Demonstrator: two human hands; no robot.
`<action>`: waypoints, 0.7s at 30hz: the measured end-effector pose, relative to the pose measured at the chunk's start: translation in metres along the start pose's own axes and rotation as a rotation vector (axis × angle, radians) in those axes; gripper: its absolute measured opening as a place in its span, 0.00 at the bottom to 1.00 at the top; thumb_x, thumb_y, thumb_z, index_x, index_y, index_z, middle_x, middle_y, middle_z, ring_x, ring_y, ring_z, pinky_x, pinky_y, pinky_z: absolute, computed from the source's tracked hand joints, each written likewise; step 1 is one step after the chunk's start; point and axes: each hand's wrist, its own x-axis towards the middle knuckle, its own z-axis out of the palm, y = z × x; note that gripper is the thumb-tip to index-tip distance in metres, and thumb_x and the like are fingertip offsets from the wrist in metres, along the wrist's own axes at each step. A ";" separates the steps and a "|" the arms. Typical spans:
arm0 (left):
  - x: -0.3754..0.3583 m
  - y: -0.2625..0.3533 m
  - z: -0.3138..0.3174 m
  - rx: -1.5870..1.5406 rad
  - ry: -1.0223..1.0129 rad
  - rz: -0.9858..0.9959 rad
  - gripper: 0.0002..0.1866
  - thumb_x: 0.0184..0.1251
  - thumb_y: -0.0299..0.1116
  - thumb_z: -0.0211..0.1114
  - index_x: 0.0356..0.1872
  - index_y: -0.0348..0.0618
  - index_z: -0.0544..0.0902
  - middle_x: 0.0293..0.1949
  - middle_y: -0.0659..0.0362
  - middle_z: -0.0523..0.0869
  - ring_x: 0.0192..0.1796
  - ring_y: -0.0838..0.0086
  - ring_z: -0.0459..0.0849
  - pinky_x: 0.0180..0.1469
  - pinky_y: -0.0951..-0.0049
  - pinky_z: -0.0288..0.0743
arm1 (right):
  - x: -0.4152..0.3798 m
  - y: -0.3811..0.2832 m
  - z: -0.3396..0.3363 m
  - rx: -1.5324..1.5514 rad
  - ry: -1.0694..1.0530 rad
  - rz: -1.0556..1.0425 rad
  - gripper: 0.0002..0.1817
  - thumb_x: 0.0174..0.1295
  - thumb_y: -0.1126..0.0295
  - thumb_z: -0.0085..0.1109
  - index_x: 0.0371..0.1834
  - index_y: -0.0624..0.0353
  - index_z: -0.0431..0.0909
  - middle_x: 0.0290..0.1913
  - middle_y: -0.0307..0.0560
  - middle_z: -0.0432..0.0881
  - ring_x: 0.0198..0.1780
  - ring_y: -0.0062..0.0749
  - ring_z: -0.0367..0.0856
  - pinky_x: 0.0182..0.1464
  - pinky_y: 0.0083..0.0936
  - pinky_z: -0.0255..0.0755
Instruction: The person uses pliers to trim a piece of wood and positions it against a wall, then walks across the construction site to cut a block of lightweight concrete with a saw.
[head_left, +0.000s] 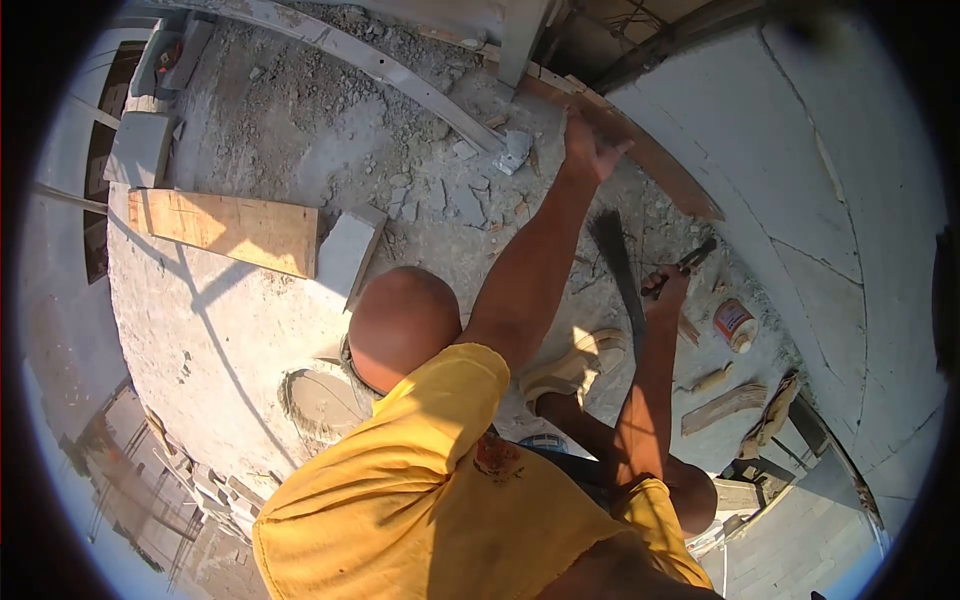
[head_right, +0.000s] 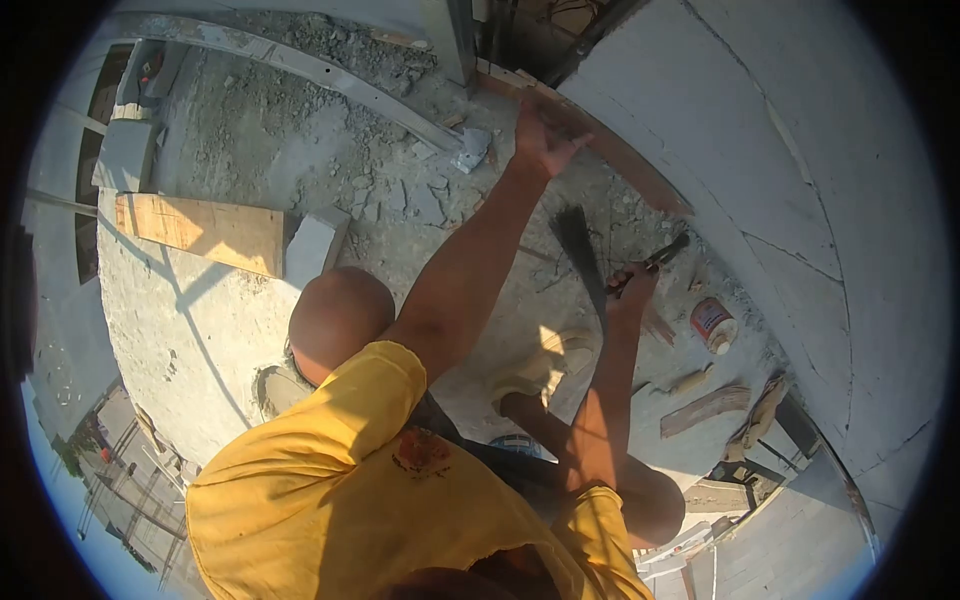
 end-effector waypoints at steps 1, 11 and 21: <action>0.002 0.003 -0.002 -0.006 0.000 0.005 0.37 0.81 0.57 0.38 0.80 0.52 0.38 0.81 0.50 0.38 0.82 0.51 0.40 0.77 0.33 0.42 | -0.004 -0.001 0.013 -0.170 -0.146 0.058 0.15 0.59 0.81 0.50 0.47 0.51 0.64 0.25 0.37 0.64 0.21 0.25 0.66 0.22 0.27 0.65; 0.016 0.017 -0.034 0.140 -0.052 -0.136 0.35 0.82 0.46 0.46 0.81 0.55 0.41 0.76 0.51 0.54 0.71 0.48 0.63 0.76 0.39 0.52 | -0.015 0.048 -0.055 -0.275 0.084 -0.020 0.13 0.59 0.78 0.57 0.47 0.56 0.74 0.26 0.36 0.69 0.20 0.23 0.68 0.19 0.27 0.65; 0.022 0.034 -0.064 0.410 -0.147 -0.142 0.39 0.76 0.33 0.59 0.80 0.72 0.49 0.62 0.64 0.67 0.57 0.64 0.76 0.65 0.44 0.68 | -0.190 -0.040 0.125 -1.370 -0.686 -0.869 0.33 0.60 0.73 0.62 0.72 0.50 0.70 0.50 0.53 0.79 0.45 0.42 0.84 0.48 0.33 0.77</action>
